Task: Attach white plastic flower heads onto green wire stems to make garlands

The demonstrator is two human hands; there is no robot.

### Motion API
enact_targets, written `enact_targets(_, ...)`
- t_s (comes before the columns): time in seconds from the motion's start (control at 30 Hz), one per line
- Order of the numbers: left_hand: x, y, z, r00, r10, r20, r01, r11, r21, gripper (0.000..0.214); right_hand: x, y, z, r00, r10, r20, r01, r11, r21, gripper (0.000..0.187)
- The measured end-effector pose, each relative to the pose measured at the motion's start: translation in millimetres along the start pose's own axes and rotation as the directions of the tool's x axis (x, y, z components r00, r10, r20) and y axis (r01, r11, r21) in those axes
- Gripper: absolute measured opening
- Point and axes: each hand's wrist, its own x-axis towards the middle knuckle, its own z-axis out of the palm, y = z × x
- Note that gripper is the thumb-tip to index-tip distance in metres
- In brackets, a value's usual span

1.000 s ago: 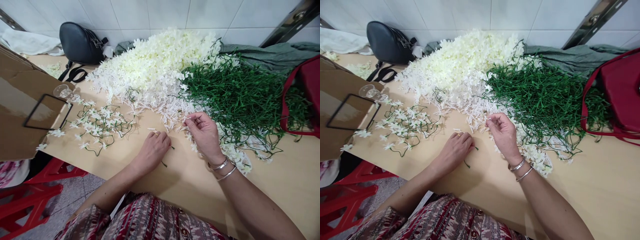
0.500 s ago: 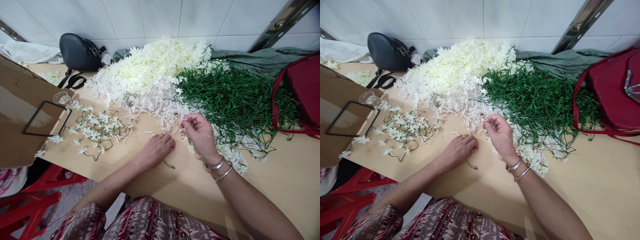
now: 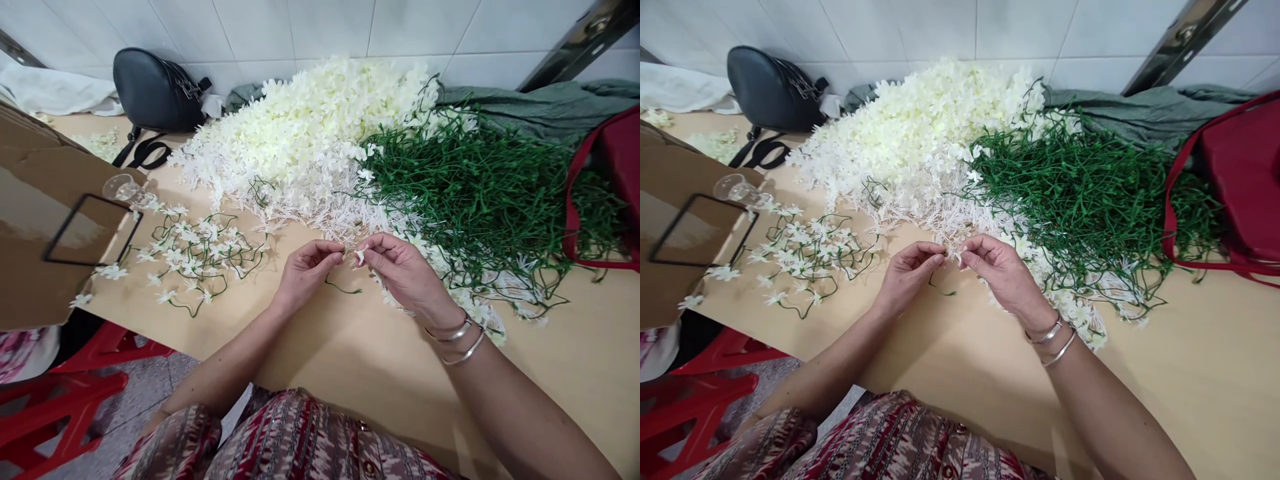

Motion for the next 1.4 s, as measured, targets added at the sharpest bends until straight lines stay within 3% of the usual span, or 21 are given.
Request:
enact_targets(0.37, -4, 1, 1.8, 0.996, 0.059, 0.067, -0.063, 0.997, 0.053, 0.032, -2, 3, -1, 0.996, 0.003, 0.089, -0.002, 1.0, -0.017, 0.02)
enact_targets(0.63, -4, -4, -1.3, 0.994, 0.101, 0.037, -0.105, 0.985, 0.137, 0.036, -3, 3, 4, 1.0, 0.014, 0.015, -0.013, 0.997, -0.08, 0.024)
enact_targets(0.83, -4, -4, -0.9, 0.997, 0.022, 0.07, -0.025, 0.999, 0.046, 0.037, -4, 0, 9, 1.0, 0.02, 0.0, -0.02, 0.996, -0.086, 0.024)
enact_targets(1.17, -6, -7, -0.3, 0.998, -0.017, 0.061, 0.014, 0.999, 0.046, 0.038, -8, -6, 16, 1.0, -0.019, -0.018, 0.015, 0.983, -0.183, 0.029)
enact_targets(1.4, -6, -8, 2.3, 0.997, 0.025, 0.073, -0.029, 0.998, 0.052, 0.039, -7, -1, 19, 0.997, -0.063, -0.038, 0.053, 0.976, -0.213, 0.032)
